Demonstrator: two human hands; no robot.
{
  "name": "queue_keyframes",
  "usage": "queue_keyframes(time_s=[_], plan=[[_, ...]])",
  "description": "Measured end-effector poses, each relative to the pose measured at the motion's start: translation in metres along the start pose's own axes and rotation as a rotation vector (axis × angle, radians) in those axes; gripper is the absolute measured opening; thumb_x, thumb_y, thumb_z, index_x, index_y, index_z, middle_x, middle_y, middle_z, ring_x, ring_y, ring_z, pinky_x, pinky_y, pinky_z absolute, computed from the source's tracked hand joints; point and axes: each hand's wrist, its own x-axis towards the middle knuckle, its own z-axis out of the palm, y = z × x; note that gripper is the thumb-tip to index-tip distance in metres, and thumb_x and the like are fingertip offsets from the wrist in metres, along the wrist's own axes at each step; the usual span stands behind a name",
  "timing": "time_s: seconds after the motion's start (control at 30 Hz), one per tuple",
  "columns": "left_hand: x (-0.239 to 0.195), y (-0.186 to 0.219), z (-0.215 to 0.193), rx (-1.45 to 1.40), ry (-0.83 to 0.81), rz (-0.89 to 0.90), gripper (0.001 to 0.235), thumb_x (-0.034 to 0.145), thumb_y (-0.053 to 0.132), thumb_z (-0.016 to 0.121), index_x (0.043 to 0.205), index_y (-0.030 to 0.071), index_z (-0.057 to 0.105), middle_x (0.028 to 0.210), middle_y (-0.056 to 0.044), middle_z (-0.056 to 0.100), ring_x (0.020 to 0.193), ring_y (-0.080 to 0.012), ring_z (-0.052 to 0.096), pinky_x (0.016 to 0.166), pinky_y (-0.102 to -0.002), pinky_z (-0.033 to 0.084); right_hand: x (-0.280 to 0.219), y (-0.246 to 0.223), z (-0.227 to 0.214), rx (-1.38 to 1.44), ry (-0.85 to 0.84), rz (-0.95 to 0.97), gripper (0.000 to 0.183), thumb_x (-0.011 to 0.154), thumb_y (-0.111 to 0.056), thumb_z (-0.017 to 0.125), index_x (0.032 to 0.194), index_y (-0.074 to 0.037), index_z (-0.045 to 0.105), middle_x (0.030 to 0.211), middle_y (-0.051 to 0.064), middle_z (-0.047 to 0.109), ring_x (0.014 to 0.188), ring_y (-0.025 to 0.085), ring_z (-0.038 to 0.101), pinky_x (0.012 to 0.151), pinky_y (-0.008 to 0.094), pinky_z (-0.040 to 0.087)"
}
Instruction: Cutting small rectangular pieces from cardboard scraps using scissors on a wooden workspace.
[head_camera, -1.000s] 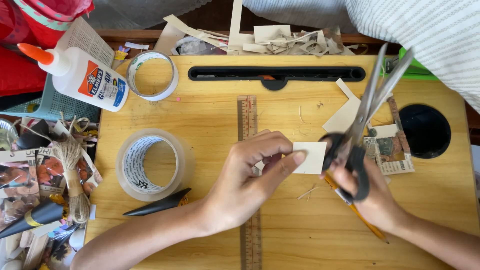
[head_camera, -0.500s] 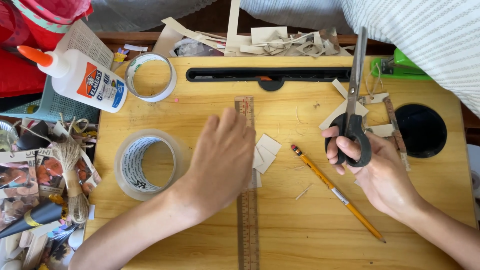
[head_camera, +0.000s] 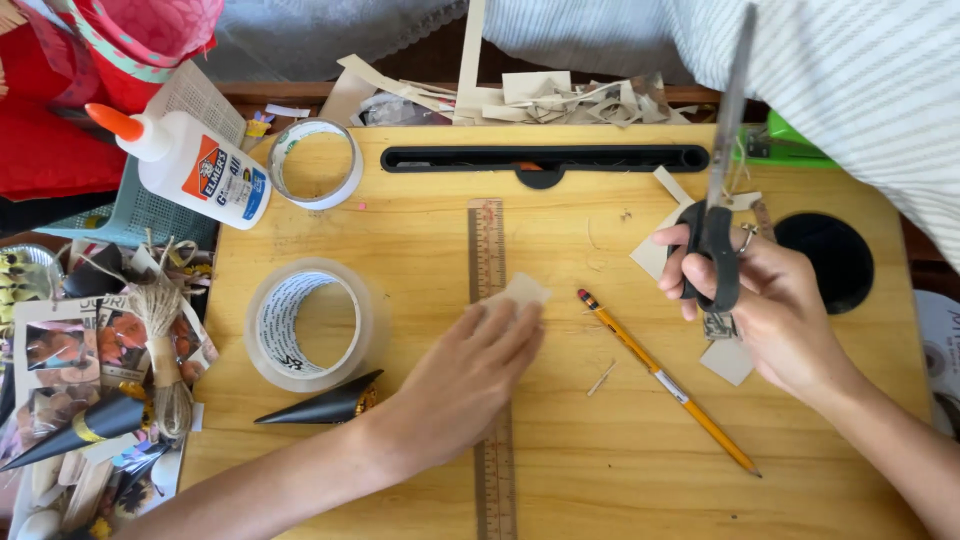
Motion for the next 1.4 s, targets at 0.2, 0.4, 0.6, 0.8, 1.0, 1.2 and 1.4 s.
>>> queue_keyframes(time_s=[0.2, 0.4, 0.6, 0.8, 1.0, 1.2, 1.4], plan=[[-0.029, -0.005, -0.035, -0.312, 0.207, -0.06, 0.062, 0.058, -0.012, 0.055, 0.12, -0.008, 0.049, 0.124, -0.027, 0.048, 0.114, -0.0424, 0.046, 0.096, -0.048, 0.04, -0.035, -0.042, -0.016, -0.622, -0.07, -0.181, 0.034, 0.075, -0.008, 0.067, 0.108, 0.0, 0.067, 0.088, 0.005, 0.071, 0.07, 0.011, 0.068, 0.071, 0.02, 0.055], [-0.041, 0.007, -0.022, -0.399, 0.192, -0.052, 0.062, 0.067, -0.009, 0.056, 0.128, -0.008, 0.045, 0.136, -0.031, 0.041, 0.125, -0.0454, 0.041, 0.103, -0.052, 0.038, -0.11, -0.015, -0.068, -1.087, -0.077, -0.141, 0.033, 0.063, -0.024, 0.076, 0.096, -0.02, 0.072, 0.087, -0.003, 0.079, 0.056, 0.004, 0.076, 0.053, 0.014, 0.062], [-0.057, 0.018, -0.009, -0.258, 0.215, -0.03, 0.042, 0.075, -0.006, 0.049, 0.117, -0.007, 0.053, 0.127, -0.027, 0.05, 0.121, -0.0421, 0.047, 0.102, -0.048, 0.039, -0.181, 0.046, -0.088, -1.166, -0.033, -0.254, 0.054, 0.061, -0.02, 0.076, 0.113, -0.019, 0.064, 0.078, -0.006, 0.075, 0.042, 0.006, 0.062, 0.048, 0.019, 0.057], [-0.083, 0.02, -0.015, -0.045, 0.294, -0.139, 0.027, 0.081, 0.0, 0.048, 0.106, -0.007, 0.054, 0.119, -0.026, 0.053, 0.11, -0.0383, 0.053, 0.093, -0.044, 0.045, -0.205, 0.09, -0.094, -1.267, -0.044, -0.231, 0.053, 0.062, -0.031, 0.074, 0.114, -0.031, 0.063, 0.1, -0.016, 0.07, 0.081, 0.0, 0.069, 0.069, 0.018, 0.053], [-0.067, 0.026, -0.006, -0.178, 0.34, -0.128, 0.033, 0.09, 0.009, 0.055, 0.118, -0.008, 0.053, 0.128, -0.024, 0.051, 0.117, -0.0379, 0.05, 0.099, -0.046, 0.042, -0.184, 0.07, -0.058, -1.444, -0.138, -0.111, 0.051, 0.067, -0.039, 0.07, 0.116, -0.04, 0.055, 0.099, -0.021, 0.066, 0.081, 0.003, 0.07, 0.056, 0.031, 0.057], [-0.029, -0.005, 0.015, -0.384, 0.211, -0.242, 0.032, 0.074, 0.014, 0.077, 0.092, 0.002, 0.054, 0.103, -0.013, 0.049, 0.098, -0.0302, 0.043, 0.072, -0.039, 0.043, -0.183, 0.061, -0.051, -1.265, -0.078, -0.212, 0.054, 0.062, -0.028, 0.075, 0.115, -0.032, 0.063, 0.098, -0.014, 0.07, 0.068, 0.006, 0.07, 0.058, 0.026, 0.055], [-0.009, -0.025, 0.008, -0.787, -0.097, -0.247, 0.023, 0.074, 0.01, 0.064, 0.089, 0.012, 0.047, 0.093, -0.004, 0.045, 0.092, -0.0217, 0.035, 0.078, -0.034, 0.035, -0.186, 0.063, -0.058, -1.013, -0.03, -0.281, 0.047, 0.063, -0.016, 0.074, 0.109, -0.02, 0.066, 0.096, -0.003, 0.073, 0.065, 0.009, 0.065, 0.051, 0.017, 0.056]])
